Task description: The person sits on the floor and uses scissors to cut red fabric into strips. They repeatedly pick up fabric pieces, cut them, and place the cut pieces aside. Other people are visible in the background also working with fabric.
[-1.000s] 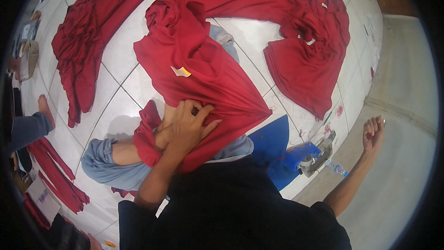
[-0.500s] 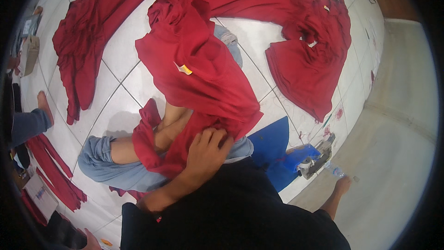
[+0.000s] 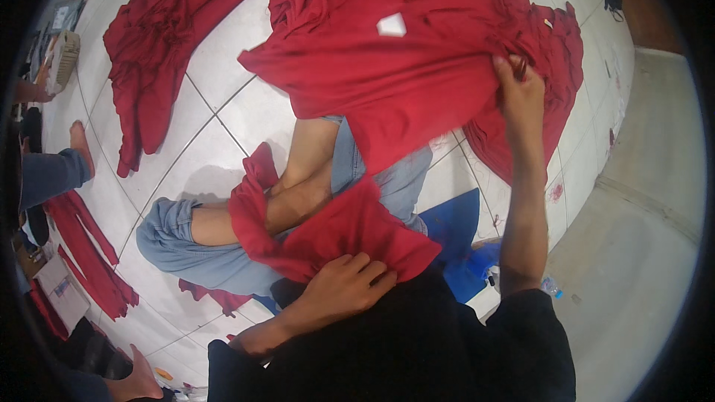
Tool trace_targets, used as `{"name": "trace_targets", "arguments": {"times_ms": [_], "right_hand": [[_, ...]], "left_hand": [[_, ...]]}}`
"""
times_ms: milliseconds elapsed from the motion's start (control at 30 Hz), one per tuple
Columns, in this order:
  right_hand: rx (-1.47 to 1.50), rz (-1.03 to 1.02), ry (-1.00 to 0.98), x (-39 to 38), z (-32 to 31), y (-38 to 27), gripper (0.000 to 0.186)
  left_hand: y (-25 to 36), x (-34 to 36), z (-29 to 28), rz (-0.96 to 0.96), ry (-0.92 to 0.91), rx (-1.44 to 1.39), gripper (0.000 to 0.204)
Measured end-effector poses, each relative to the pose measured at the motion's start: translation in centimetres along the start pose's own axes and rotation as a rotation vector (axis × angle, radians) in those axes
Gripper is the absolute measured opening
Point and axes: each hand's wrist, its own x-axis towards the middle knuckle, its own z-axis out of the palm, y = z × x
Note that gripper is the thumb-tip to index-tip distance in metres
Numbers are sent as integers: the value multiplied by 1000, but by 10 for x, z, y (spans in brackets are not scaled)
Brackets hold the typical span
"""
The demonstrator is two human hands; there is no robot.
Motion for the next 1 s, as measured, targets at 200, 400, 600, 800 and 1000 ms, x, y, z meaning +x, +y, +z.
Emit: {"name": "trace_targets", "arguments": {"times_ms": [200,400,600,800,1000], "right_hand": [[-887,-453,-117,51,2,34,24],[-489,-710,-436,-58,29,17,26],[-578,-878,-762,-112,35,38,32],[-344,-570,-1002,-123,21,15,19],[-410,-869,-517,-103,64,-8,29]], "left_hand": [[-13,21,-20,-158,451,-446,24],[-84,60,-11,-617,557,-399,21],[-90,64,5,-682,448,-799,21],[-90,65,-10,-726,519,-893,23],[-93,65,-36,-738,622,-1201,20]]}}
